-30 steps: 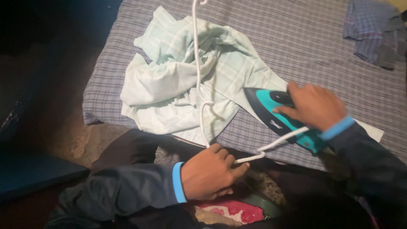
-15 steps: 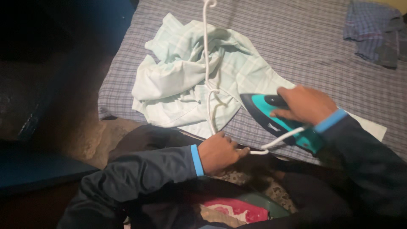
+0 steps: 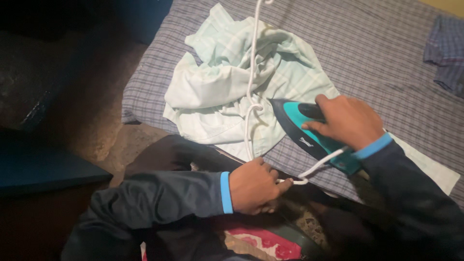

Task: The person irons a light-colored checkered shirt on a table using a teal and black iron. They smooth the fabric with their hands, move the iron across the shirt body and sleeves, and reposition the garment to continue ironing.

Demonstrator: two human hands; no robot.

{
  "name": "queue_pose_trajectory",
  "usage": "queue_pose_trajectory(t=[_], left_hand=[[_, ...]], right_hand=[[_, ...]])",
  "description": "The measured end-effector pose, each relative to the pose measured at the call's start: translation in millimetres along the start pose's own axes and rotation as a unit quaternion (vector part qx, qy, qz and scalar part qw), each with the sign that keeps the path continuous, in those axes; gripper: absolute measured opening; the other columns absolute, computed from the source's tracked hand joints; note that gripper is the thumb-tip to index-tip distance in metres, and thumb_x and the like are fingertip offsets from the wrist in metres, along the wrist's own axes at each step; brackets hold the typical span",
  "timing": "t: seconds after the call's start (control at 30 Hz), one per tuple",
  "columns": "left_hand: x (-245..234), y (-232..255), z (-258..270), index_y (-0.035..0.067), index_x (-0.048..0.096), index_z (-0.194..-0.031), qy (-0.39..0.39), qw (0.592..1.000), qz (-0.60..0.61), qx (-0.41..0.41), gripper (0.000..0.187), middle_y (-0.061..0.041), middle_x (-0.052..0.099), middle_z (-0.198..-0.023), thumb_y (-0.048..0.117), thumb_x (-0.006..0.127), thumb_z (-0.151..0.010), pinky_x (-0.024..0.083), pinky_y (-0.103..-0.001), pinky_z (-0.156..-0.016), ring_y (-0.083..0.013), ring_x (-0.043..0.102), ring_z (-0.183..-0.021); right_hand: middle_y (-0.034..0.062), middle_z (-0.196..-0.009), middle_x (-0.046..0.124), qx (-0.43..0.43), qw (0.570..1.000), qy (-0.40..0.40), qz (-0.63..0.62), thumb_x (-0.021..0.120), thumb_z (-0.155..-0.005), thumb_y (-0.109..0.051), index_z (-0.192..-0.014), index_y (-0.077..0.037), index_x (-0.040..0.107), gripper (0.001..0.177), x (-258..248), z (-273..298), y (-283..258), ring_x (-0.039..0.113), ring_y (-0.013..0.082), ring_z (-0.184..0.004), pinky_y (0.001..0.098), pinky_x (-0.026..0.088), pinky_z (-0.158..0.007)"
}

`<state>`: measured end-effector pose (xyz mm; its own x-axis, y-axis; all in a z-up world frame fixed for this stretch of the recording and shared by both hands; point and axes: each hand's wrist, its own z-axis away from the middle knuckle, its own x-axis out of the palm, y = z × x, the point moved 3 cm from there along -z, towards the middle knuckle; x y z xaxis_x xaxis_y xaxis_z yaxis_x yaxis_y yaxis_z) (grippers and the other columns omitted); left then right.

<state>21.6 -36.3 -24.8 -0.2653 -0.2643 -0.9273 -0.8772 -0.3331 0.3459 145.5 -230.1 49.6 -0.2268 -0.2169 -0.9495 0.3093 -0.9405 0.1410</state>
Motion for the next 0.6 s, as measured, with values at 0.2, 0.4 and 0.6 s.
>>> queue_pose_trajectory(t=[0.2, 0.4, 0.6], left_hand=[[27, -19, -22, 0.002, 0.057, -0.137, -0.058, 0.998, -0.019, -0.030, 0.082, -0.015, 0.069, -0.072, 0.050, 0.080, -0.074, 0.052, -0.049, -0.060, -0.0357, 0.070, -0.067], [61, -23, -72, 0.010, 0.063, -0.120, -0.048, 0.999, -0.005, -0.003, 0.063, -0.015, 0.070, -0.076, 0.051, 0.080, -0.076, 0.054, -0.053, -0.061, -0.0396, 0.071, -0.072], [63, -29, -62, 0.017, 0.055, -0.136, -0.080, 0.996, 0.008, -0.023, 0.069, -0.017, 0.069, -0.073, 0.049, 0.078, -0.079, 0.054, -0.054, -0.059, -0.0419, 0.070, -0.069]], right_hand=[[0.0172, -0.087, 0.074, -0.038, 0.997, 0.067, -0.030, 0.078, -0.079, -0.058, -0.101, -0.006, 0.069, 0.057, -4, -35, -7, 0.073, 0.0387, -0.084, 0.0516, 0.056, -0.073], [0.0189, -0.096, 0.074, -0.009, 0.994, 0.101, -0.036, 0.080, -0.076, -0.060, -0.104, -0.007, 0.073, 0.060, 5, -49, -2, 0.071, 0.0409, -0.094, 0.0538, 0.056, -0.078], [0.0197, -0.103, 0.076, 0.145, 0.984, 0.056, -0.087, 0.081, -0.080, -0.057, -0.110, -0.005, 0.077, 0.060, 15, -15, 56, 0.073, 0.0398, -0.098, 0.0517, 0.057, -0.083]])
